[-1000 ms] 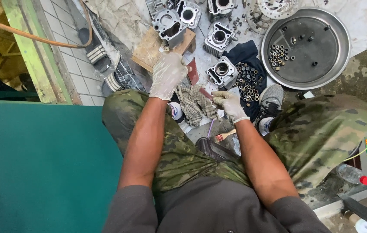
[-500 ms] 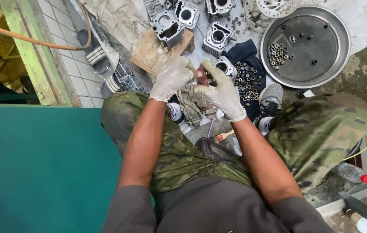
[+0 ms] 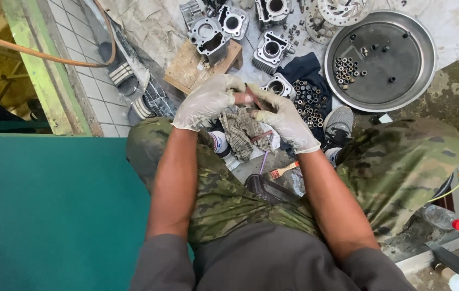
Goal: The person sits on the floor and scrubs a metal engine cylinder block with a sanding block. They rotate the part to clean different sides and the interior surface, then place it back on the floor among other disassembled engine components.
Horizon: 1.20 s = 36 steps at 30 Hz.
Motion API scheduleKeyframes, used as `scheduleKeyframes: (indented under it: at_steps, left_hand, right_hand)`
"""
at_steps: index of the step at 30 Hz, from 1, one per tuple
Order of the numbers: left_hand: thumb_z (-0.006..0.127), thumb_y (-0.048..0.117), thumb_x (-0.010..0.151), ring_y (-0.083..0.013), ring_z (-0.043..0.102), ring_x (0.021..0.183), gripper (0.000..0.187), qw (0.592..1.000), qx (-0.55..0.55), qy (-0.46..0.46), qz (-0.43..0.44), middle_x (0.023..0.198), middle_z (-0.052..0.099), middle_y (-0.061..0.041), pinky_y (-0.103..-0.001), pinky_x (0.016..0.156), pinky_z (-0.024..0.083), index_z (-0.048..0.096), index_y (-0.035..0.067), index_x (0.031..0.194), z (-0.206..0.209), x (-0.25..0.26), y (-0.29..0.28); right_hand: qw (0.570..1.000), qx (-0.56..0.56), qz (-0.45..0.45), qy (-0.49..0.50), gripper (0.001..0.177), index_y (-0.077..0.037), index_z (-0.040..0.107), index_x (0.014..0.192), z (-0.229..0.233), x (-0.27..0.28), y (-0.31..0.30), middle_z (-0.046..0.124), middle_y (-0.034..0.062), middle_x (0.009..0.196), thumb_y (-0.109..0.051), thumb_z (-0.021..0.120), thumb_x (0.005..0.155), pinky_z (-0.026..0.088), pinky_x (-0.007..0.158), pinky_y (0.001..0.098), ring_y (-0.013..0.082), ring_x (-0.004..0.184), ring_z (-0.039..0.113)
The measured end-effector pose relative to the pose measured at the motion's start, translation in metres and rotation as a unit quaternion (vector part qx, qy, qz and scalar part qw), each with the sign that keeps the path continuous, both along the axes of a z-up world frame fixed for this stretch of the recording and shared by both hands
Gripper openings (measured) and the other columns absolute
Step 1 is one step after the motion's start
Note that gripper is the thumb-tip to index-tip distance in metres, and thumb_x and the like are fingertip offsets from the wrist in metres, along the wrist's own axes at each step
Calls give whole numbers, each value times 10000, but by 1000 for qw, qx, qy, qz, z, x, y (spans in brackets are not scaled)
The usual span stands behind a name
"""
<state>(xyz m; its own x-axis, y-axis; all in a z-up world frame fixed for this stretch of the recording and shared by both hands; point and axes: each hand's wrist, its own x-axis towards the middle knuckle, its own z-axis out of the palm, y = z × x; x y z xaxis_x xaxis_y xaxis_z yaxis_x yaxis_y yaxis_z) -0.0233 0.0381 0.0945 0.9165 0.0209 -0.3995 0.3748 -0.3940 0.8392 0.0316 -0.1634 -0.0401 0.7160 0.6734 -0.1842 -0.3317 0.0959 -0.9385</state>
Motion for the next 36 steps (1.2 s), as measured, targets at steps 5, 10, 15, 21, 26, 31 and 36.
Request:
scheduleKeyframes:
  at_steps: [5, 10, 15, 21, 26, 31, 36]
  left_hand:
    - [816, 397, 847, -160, 566, 765, 248, 1000, -6, 16, -26, 703, 588, 9, -296, 774, 424, 786, 156, 900, -11, -3, 9]
    - [796, 436, 876, -249, 687, 898, 294, 997, 59, 42, -15, 892, 730, -77, -370, 866, 479, 796, 173, 1008, -27, -4, 25]
    - [795, 490, 831, -285, 725, 1014, 348, 992, 120, 24, -18, 995, 778, -91, -391, 910, 532, 791, 215, 1043, -41, -3, 27]
    - [782, 392, 848, -229, 760, 894, 317, 996, 63, 16, 62, 959, 782, -96, -368, 816, 561, 788, 176, 1080, -39, 2, 0]
    - [820, 206, 795, -153, 748, 597, 270, 974, -136, -11, 179, 744, 746, -114, -263, 558, 604, 765, 11, 974, -64, 8, 6]
    - [632, 115, 829, -289, 769, 717, 304, 964, -166, 3, 206, 879, 748, -179, -414, 638, 655, 727, -47, 1068, -80, 13, 8]
    - [778, 137, 772, -246, 744, 541, 245, 945, -256, 54, 198, 723, 742, -148, -343, 452, 619, 737, 12, 978, -117, 12, 19]
  right_hand:
    - [998, -36, -39, 44, 363, -82, 724, 1209, 16, -2, 0, 732, 63, 1059, -131, 826, 864, 610, 859, 314, 126, 927, 683]
    - [982, -37, -127, 135, 163, -35, 712, 924, 8, 11, -7, 706, 96, 760, -180, 786, 913, 665, 621, 340, 215, 678, 760]
    - [980, -29, -145, 131, 143, -25, 703, 909, 15, 8, -5, 686, 100, 742, -143, 783, 910, 660, 558, 334, 235, 637, 756]
    - [980, -97, -144, -96, 452, -14, 676, 1261, 62, -1, -2, 683, 109, 1000, -79, 782, 827, 597, 801, 362, 218, 941, 659]
    - [800, -232, -61, -549, 816, -35, 429, 1557, 80, -6, -3, 382, 352, 1506, 27, 754, 811, 228, 1179, 657, 572, 1430, 311]
    - [602, -260, -9, -755, 791, -193, 582, 1480, 83, -8, 1, 501, 196, 1524, -211, 848, 734, 213, 1186, 689, 446, 1463, 396]
    - [512, -143, -5, -847, 220, -179, 742, 1158, 80, 30, -6, 748, 62, 1162, -216, 735, 942, 500, 1079, 476, 259, 1182, 697]
